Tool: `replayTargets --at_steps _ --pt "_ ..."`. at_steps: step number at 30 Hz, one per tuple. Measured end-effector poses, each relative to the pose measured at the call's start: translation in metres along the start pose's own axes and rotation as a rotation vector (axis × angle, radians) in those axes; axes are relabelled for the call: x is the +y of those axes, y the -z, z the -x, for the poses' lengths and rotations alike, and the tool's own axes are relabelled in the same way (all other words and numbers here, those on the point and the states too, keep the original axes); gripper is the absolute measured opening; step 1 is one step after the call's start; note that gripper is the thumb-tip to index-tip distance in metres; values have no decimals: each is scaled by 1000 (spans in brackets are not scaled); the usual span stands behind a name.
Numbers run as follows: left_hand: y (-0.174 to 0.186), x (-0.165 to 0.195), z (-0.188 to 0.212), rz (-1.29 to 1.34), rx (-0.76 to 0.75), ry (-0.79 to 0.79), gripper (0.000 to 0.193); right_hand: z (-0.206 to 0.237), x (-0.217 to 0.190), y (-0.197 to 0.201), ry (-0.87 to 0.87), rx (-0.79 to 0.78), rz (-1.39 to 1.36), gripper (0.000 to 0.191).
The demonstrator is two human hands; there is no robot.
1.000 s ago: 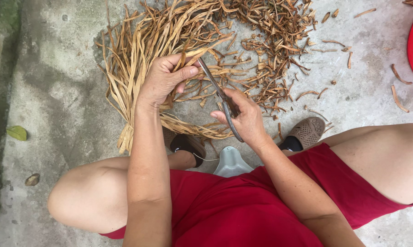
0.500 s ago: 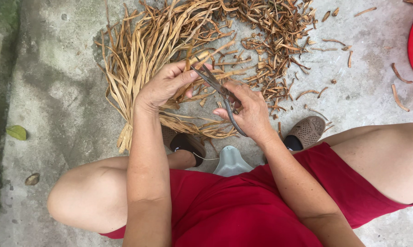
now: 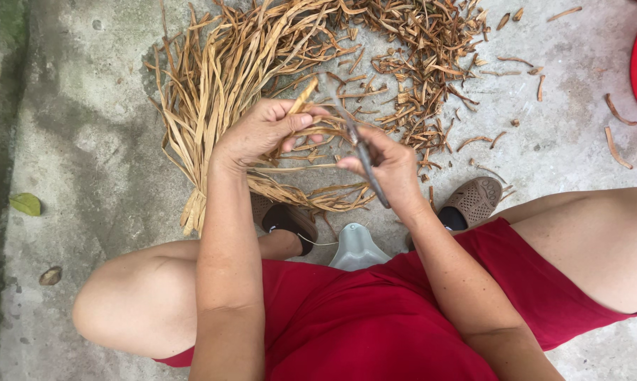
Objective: The person sits on a small stool on a concrete surface and trims dried palm leaf strips with scissors, holding a bundled bunch in one hand and cutting off dark, damaged ends piece by piece, letting trimmed scraps fall onto the ground around them.
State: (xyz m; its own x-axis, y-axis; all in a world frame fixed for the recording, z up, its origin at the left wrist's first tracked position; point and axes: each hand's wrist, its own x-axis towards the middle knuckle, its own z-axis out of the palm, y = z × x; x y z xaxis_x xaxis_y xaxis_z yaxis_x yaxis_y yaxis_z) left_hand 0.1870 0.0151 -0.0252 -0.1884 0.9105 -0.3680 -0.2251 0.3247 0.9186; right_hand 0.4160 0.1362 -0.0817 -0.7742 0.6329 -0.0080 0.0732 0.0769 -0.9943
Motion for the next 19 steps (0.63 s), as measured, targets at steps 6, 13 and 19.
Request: replayTargets --at_steps 6,13,19 --pt "3 16 12 59 93 -173 29 -2 -6 9 -72 149 -341 37" --pt "7 25 20 74 159 -257 32 10 -5 -2 73 136 -374 44" --pt "10 -38 -4 73 208 -344 33 21 2 -13 67 46 -345 55"
